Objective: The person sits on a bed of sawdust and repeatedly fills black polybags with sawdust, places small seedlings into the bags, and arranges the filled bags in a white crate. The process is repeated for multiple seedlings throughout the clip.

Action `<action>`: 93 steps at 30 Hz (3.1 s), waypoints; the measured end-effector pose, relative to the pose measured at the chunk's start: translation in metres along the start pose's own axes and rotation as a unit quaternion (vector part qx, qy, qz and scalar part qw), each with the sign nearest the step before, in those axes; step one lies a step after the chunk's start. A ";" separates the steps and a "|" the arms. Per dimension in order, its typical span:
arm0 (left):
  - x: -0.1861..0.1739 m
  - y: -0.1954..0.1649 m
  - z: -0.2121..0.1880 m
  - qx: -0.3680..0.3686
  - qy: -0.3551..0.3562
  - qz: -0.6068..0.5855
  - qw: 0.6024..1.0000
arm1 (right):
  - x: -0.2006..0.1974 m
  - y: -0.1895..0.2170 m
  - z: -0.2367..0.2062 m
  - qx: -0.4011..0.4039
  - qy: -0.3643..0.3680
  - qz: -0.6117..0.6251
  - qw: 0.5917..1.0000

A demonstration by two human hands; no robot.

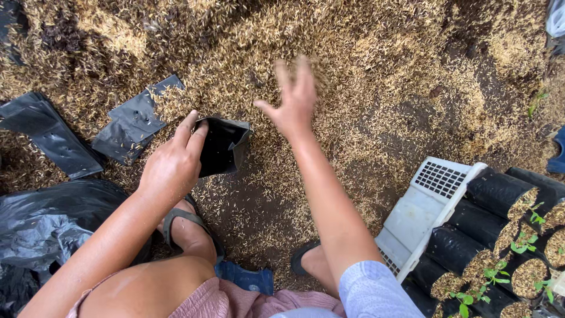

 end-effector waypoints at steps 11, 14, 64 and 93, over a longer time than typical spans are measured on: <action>-0.009 0.005 -0.004 0.024 -0.038 -0.028 0.999 | -0.017 -0.045 -0.003 0.156 0.052 -0.083 0.983; -0.008 0.008 -0.003 0.027 -0.055 -0.044 0.997 | -0.006 -0.030 -0.022 0.205 0.196 -0.060 0.957; 0.027 -0.036 -0.031 0.242 0.023 0.000 0.970 | -0.006 -0.061 -0.210 0.354 -0.088 -0.082 0.928; 0.006 0.022 -0.014 -0.032 -0.059 -0.120 0.990 | -0.032 0.044 -0.056 0.373 0.166 0.530 0.743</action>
Point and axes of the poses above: each hand's wrist, its own z-axis towards the middle knuckle, its own x-axis out of the palm, y = z × x, the point moved 5 cm from there along z, towards the middle knuckle, and after that the axes turned 2 degrees about -z, right-handed, at the moved point
